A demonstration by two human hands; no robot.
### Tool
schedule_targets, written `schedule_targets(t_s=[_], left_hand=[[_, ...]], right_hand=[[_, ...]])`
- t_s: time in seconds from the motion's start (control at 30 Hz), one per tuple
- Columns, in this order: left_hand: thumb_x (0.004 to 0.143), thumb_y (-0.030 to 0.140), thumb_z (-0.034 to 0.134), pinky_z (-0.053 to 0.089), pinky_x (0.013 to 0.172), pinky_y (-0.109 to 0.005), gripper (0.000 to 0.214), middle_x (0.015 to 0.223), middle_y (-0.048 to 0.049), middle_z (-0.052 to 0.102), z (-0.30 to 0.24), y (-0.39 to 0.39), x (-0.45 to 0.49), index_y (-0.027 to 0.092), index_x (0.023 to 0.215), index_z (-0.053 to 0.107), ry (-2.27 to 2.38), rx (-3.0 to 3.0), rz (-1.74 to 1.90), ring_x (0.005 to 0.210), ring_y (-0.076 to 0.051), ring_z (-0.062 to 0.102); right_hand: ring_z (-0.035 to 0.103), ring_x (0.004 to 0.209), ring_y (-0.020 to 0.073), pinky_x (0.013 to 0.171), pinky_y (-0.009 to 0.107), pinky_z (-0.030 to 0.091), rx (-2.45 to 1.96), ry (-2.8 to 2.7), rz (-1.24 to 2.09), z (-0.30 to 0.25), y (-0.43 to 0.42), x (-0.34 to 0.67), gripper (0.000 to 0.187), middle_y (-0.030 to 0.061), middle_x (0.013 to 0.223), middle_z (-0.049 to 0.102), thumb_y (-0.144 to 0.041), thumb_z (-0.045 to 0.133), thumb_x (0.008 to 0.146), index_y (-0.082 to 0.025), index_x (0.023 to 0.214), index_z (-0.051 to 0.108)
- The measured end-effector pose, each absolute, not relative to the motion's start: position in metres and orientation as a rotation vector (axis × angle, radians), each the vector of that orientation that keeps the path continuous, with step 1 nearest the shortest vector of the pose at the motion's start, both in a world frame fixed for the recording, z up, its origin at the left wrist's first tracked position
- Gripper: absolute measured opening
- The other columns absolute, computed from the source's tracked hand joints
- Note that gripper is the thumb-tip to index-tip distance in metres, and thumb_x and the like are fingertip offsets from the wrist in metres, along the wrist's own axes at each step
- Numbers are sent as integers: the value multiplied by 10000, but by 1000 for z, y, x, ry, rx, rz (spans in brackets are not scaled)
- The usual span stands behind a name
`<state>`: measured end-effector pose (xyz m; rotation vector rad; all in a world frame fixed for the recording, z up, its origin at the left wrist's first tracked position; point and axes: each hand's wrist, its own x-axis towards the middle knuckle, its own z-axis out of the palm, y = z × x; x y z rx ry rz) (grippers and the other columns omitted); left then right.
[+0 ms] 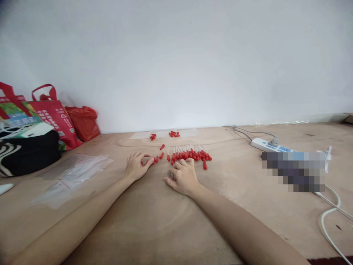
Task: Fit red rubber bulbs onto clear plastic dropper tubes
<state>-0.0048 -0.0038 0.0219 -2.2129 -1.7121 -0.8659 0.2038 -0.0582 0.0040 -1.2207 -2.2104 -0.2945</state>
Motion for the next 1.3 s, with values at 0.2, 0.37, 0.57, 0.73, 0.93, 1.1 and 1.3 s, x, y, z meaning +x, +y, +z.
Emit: schedule_targets(t_s=[0.2,0.37,0.57,0.73,0.93,1.1,1.3], left_hand=[[695,429,550,294,871,-414,213,1037,-42,534,35,20,25,242,774,614,-1835,-2270,-673,1040,-250,420],[681,380,523,294,865,-441,198,1042,-83,534,35,38,43,207,718,613,-1997,-2227,-458,1051,-281,406],[680,365,511,311,847,-451,231,1007,-140,551,33,43,53,163,705,620,-2085,-2143,-459,1034,-313,419],[700,314,518,313,855,-446,176,1032,-125,543,38,23,44,169,668,611,-1896,-2073,-690,1035,-299,423],[760,261,524,361,810,-363,100,932,-59,578,27,-29,13,186,767,590,-1310,-2338,-963,919,-206,495],[801,263,509,359,797,-341,105,847,-35,598,18,-53,9,184,763,566,-1072,-2484,-983,888,-185,501],[813,255,499,373,783,-326,109,821,-35,605,18,-53,12,185,775,574,-977,-2508,-1012,860,-181,500]], right_hand=[[424,848,199,813,406,182,-1228,-2299,-210,9,-60,207,530,54,865,561,-665,469,667,-216,892,637],[421,884,218,832,426,183,-1248,-2308,-196,9,-60,209,586,76,926,555,-692,437,660,-209,928,633],[430,896,221,841,432,190,-1235,-2286,-192,9,-62,209,566,75,958,560,-661,457,669,-217,988,605],[446,893,212,834,406,214,-1229,-2145,-242,7,-61,212,542,68,981,564,-599,470,712,-217,1089,550],[442,970,225,809,375,258,-1287,-1923,-376,4,-56,221,499,102,1091,526,-490,460,775,-187,1170,491],[458,942,193,867,396,220,-1108,-2064,-422,5,-61,225,386,52,1042,565,-465,475,793,-263,1114,545],[453,772,140,889,398,181,-985,-2110,-435,-1,-61,222,179,-3,708,601,-328,492,821,-271,892,647]])
